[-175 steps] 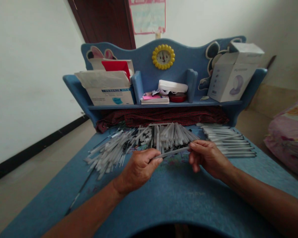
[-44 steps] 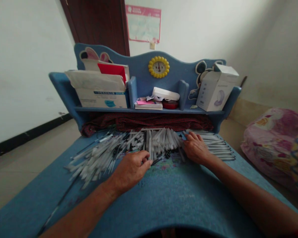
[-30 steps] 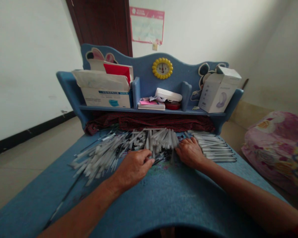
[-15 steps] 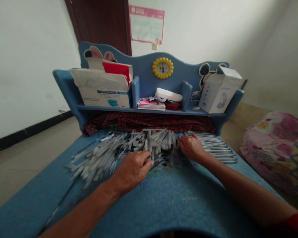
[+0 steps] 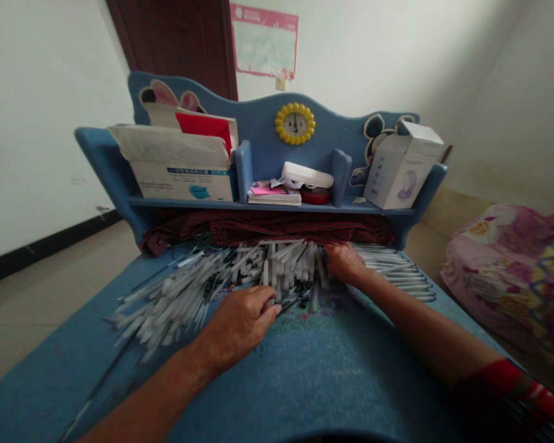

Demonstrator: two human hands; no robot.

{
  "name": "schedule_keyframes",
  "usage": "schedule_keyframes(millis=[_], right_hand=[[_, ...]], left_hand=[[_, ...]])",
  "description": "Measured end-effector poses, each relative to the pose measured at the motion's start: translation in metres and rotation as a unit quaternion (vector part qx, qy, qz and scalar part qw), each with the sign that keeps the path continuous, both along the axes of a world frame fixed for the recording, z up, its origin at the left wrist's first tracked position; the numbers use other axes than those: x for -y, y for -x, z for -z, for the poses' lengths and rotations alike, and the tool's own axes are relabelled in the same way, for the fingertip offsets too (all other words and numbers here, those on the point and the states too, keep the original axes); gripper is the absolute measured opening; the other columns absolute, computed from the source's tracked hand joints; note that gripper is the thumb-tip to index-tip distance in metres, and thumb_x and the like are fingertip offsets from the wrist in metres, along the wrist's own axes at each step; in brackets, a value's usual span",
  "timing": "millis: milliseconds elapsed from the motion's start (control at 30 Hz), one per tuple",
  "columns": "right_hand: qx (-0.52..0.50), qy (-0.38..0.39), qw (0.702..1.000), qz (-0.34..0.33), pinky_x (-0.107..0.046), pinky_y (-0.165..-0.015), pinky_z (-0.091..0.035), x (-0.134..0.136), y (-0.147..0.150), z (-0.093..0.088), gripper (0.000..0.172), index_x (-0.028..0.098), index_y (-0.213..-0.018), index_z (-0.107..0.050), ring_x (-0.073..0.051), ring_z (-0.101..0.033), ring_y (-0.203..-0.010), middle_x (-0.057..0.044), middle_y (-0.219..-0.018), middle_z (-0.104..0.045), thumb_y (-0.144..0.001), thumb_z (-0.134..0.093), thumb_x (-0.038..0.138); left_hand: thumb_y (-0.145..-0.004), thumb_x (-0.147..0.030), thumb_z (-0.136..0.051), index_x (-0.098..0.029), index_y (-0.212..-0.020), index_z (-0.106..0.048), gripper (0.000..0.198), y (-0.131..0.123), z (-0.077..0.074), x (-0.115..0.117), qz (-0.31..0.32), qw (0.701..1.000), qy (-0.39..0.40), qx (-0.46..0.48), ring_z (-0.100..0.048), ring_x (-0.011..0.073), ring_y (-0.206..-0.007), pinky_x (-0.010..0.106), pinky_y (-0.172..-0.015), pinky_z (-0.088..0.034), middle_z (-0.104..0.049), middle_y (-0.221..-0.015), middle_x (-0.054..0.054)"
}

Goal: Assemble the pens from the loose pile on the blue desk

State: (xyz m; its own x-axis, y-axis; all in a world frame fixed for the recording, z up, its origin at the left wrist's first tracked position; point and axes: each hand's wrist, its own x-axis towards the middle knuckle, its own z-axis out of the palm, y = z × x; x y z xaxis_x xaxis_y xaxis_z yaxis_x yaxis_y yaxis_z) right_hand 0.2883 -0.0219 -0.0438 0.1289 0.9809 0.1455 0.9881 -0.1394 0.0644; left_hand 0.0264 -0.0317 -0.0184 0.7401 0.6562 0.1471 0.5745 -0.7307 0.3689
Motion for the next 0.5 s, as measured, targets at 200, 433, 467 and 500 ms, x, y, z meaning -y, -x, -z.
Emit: schedule_keyframes(millis=[200, 433, 467, 500], right_hand=[[-0.026, -0.003, 1.0, 0.014, -0.029, -0.08, -0.042, 0.005, 0.023, -0.001, 0.03, 0.014, -0.104, -0.06, -0.022, -0.064, -0.094, -0.015, -0.099, -0.067, -0.083, -0.039, 0.011], [-0.065, -0.016, 0.997, 0.027, -0.028, -0.076, -0.044, 0.007, 0.021, 0.0, 0.03, 0.013, -0.104, -0.059, -0.022, -0.064, -0.093, -0.015, -0.101, -0.066, -0.081, -0.041, 0.01], [-0.072, -0.019, 0.997, 0.029, -0.027, -0.076, -0.044, 0.007, 0.018, -0.001, 0.03, 0.013, -0.105, -0.06, -0.022, -0.064, -0.093, -0.015, -0.101, -0.067, -0.081, -0.041, 0.01], [-0.08, -0.022, 0.996, 0.03, -0.027, -0.075, -0.044, 0.006, 0.014, -0.001, 0.031, 0.014, -0.105, -0.06, -0.022, -0.065, -0.092, -0.015, -0.101, -0.067, -0.081, -0.041, 0.009]], left_hand=[[-0.085, -0.029, -0.042, -0.017, -0.086, -0.062, 0.023, 0.0, 0.001, -0.001, 0.003, 1.0, -0.01, 0.005, -0.061, 0.0175, -0.073, 0.027, -0.067, -0.043, -0.065, -0.076, 0.004], [-0.086, -0.03, -0.041, -0.015, -0.089, -0.062, 0.026, 0.002, 0.0, -0.002, 0.0, 1.0, -0.001, 0.008, -0.062, 0.0192, -0.077, 0.03, -0.07, -0.044, -0.065, -0.079, 0.006], [-0.086, -0.03, -0.041, -0.015, -0.089, -0.062, 0.027, 0.002, 0.0, -0.002, -0.001, 1.0, -0.002, 0.008, -0.062, 0.0194, -0.078, 0.03, -0.07, -0.044, -0.065, -0.08, 0.006], [-0.086, -0.03, -0.041, -0.015, -0.09, -0.063, 0.026, 0.003, 0.0, -0.003, -0.003, 1.0, -0.003, 0.009, -0.062, 0.0196, -0.078, 0.03, -0.071, -0.044, -0.066, -0.08, 0.006]])
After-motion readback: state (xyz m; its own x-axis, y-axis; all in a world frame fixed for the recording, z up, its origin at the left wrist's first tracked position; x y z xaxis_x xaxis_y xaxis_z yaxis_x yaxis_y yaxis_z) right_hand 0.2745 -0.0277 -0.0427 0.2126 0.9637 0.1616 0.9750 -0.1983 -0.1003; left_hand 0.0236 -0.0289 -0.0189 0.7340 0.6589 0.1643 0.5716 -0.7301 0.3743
